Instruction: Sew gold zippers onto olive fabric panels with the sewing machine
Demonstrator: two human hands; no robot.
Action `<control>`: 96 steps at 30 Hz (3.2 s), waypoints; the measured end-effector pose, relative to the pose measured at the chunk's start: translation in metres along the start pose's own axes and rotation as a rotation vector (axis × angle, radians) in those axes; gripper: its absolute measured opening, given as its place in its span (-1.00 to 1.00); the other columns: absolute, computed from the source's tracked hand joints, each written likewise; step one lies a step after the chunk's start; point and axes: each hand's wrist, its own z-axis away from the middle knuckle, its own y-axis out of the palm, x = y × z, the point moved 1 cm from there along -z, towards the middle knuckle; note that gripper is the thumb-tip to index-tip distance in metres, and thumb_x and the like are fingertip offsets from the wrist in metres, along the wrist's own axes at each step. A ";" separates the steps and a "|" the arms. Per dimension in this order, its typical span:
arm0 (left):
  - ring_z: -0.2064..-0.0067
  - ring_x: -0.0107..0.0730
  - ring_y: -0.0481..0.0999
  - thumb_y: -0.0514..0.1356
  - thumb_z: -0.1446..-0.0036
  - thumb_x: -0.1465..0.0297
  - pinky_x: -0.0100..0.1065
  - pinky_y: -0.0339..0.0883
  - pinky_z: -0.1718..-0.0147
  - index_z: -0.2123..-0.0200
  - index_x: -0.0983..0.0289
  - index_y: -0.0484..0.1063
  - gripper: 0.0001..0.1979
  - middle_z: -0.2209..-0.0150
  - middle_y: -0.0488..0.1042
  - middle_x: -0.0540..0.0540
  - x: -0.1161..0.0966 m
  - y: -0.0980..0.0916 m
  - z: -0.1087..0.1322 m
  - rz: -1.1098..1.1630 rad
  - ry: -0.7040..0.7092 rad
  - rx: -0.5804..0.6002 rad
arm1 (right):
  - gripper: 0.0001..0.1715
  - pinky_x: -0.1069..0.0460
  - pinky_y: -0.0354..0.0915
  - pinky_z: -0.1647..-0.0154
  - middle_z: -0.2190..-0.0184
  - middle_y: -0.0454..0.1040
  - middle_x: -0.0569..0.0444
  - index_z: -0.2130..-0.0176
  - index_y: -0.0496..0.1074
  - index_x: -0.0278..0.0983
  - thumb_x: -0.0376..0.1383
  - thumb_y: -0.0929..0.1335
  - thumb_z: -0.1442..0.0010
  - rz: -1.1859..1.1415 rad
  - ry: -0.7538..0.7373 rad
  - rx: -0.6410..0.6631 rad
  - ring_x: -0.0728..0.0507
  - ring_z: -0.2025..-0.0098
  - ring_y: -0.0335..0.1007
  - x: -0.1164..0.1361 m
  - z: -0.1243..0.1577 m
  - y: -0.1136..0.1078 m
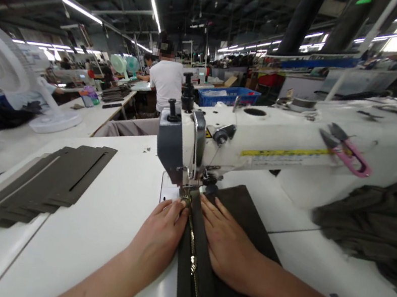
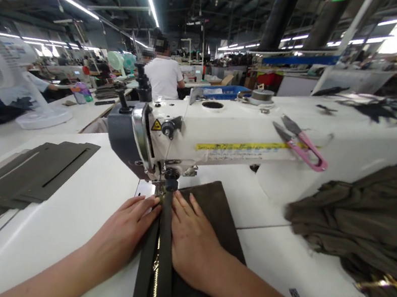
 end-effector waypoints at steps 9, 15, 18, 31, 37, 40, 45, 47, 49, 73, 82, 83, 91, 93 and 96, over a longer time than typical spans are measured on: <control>0.10 -0.19 0.38 -0.03 -0.10 0.62 -0.15 0.28 0.05 0.13 0.45 0.31 -0.73 0.18 0.35 0.27 0.002 -0.005 -0.004 0.043 -0.021 0.042 | -0.42 -0.20 -0.09 -0.22 -0.19 0.07 -0.18 -0.18 0.09 -0.42 -0.39 0.19 -0.17 -0.004 0.008 0.046 -0.22 -0.25 -0.13 0.001 -0.004 -0.003; 0.19 -0.23 0.39 0.00 -0.11 0.59 -0.16 0.35 0.15 0.19 0.36 0.33 -0.79 0.25 0.36 0.20 0.012 0.004 -0.008 0.060 -0.026 -0.042 | -0.47 -0.20 -0.06 -0.20 -0.17 0.14 -0.17 -0.15 0.17 -0.40 -0.39 0.16 -0.18 -0.082 0.005 0.015 -0.20 -0.23 -0.05 -0.009 -0.017 -0.004; 0.23 -0.26 0.40 0.00 -0.12 0.59 -0.18 0.36 0.17 0.24 0.35 0.36 -0.81 0.29 0.37 0.17 0.016 0.007 -0.009 0.052 -0.041 -0.050 | -0.48 -0.19 -0.04 -0.20 -0.12 0.21 -0.18 -0.13 0.19 -0.42 -0.43 0.15 -0.16 -0.121 -0.011 -0.022 -0.18 -0.21 -0.01 -0.009 -0.015 -0.012; 0.01 -0.20 0.35 0.12 0.00 0.56 -0.17 0.29 0.03 0.09 0.30 0.39 -0.66 0.02 0.37 0.20 -0.010 -0.006 0.020 0.215 -0.192 -0.026 | -0.67 -0.04 0.31 0.11 0.27 0.50 -0.10 0.22 0.44 -0.35 -0.51 0.17 -0.13 0.183 -0.305 -0.507 -0.17 0.17 0.38 0.040 0.049 0.018; 0.01 -0.20 0.36 0.13 -0.02 0.55 -0.18 0.29 0.04 0.11 0.33 0.41 -0.68 0.04 0.40 0.20 -0.016 -0.007 0.019 0.222 -0.226 -0.053 | -0.71 -0.04 0.35 0.19 0.28 0.50 -0.09 0.17 0.43 -0.39 -0.46 0.22 -0.11 0.128 -0.191 -0.432 -0.18 0.22 0.38 0.049 0.042 0.013; 0.02 -0.20 0.38 0.11 -0.03 0.55 -0.18 0.28 0.04 0.13 0.33 0.42 -0.70 0.05 0.40 0.21 -0.017 -0.008 0.017 0.198 -0.223 -0.056 | -0.73 -0.02 0.36 0.27 0.34 0.50 -0.08 0.21 0.44 -0.40 -0.50 0.24 -0.09 0.177 -0.206 -0.438 -0.17 0.29 0.39 0.050 0.039 0.012; 0.08 -0.24 0.43 0.12 0.00 0.56 -0.21 0.33 0.10 0.16 0.30 0.43 -0.71 0.07 0.44 0.18 -0.023 -0.010 0.022 0.201 -0.218 -0.069 | -0.72 0.01 0.34 0.33 0.42 0.49 -0.08 0.29 0.45 -0.41 -0.55 0.20 -0.09 0.233 -0.317 -0.419 -0.14 0.38 0.38 0.047 0.039 0.017; 0.13 -0.27 0.46 0.11 0.00 0.59 -0.23 0.35 0.12 0.19 0.28 0.44 -0.71 0.11 0.47 0.14 -0.026 -0.010 0.025 0.217 -0.224 -0.090 | -0.74 0.01 0.34 0.31 0.43 0.48 -0.06 0.30 0.45 -0.40 -0.55 0.21 -0.08 0.223 -0.326 -0.410 -0.13 0.38 0.38 0.046 0.040 0.019; 0.17 -0.28 0.47 0.11 -0.01 0.60 -0.25 0.36 0.15 0.23 0.26 0.46 -0.74 0.14 0.49 0.11 -0.029 -0.010 0.026 0.213 -0.222 -0.109 | -0.74 0.02 0.34 0.30 0.42 0.49 -0.06 0.30 0.45 -0.40 -0.54 0.23 -0.06 0.214 -0.339 -0.408 -0.14 0.37 0.38 0.045 0.039 0.021; 0.24 -0.27 0.39 0.07 -0.03 0.63 -0.29 0.35 0.24 0.27 0.27 0.44 -0.76 0.27 0.41 0.12 0.001 0.002 -0.003 0.197 -0.298 -0.015 | -0.85 -0.01 0.28 0.47 0.41 0.47 0.02 0.30 0.41 -0.36 -0.49 0.31 -0.05 0.172 -0.262 -0.242 -0.15 0.41 0.36 0.016 0.000 0.023; 0.26 -0.23 0.42 0.10 -0.03 0.64 -0.27 0.38 0.27 0.29 0.29 0.46 -0.77 0.33 0.40 0.14 0.024 0.019 -0.013 0.145 -0.274 -0.086 | -0.81 0.03 0.31 0.32 0.37 0.49 -0.01 0.28 0.41 -0.37 -0.53 0.26 -0.12 0.082 -0.192 -0.180 -0.12 0.33 0.38 0.007 -0.016 0.015; 0.26 -0.24 0.42 0.10 -0.03 0.63 -0.27 0.38 0.26 0.29 0.29 0.46 -0.78 0.33 0.40 0.13 0.025 0.020 -0.013 0.156 -0.269 -0.104 | -0.81 0.04 0.31 0.30 0.36 0.49 -0.01 0.28 0.41 -0.37 -0.53 0.25 -0.13 0.052 -0.181 -0.189 -0.11 0.32 0.38 0.007 -0.016 0.014; 0.13 -0.25 0.42 0.04 -0.04 0.65 -0.25 0.33 0.12 0.23 0.30 0.40 -0.74 0.19 0.42 0.16 0.014 0.016 0.000 0.346 -0.278 -0.141 | -0.85 0.01 0.28 0.21 0.32 0.46 0.04 0.27 0.40 -0.31 -0.46 0.29 -0.11 -0.155 0.025 -0.249 -0.12 0.26 0.36 0.012 -0.007 -0.001; 0.14 -0.23 0.42 0.05 -0.06 0.63 -0.25 0.33 0.14 0.26 0.30 0.40 -0.78 0.21 0.43 0.16 0.013 0.015 0.001 0.366 -0.311 -0.151 | -0.84 -0.06 0.27 0.21 0.32 0.44 -0.01 0.26 0.40 -0.32 -0.40 0.35 -0.06 -0.080 0.112 -0.252 -0.18 0.25 0.34 0.013 -0.009 -0.001; 0.22 -0.27 0.44 0.02 -0.11 0.58 -0.28 0.35 0.22 0.30 0.28 0.40 -0.80 0.27 0.43 0.13 0.013 0.012 0.000 0.399 -0.363 -0.163 | -0.81 -0.11 0.23 0.18 0.28 0.41 -0.05 0.27 0.41 -0.32 -0.34 0.36 -0.02 0.001 0.142 -0.252 -0.24 0.21 0.29 0.014 -0.019 0.001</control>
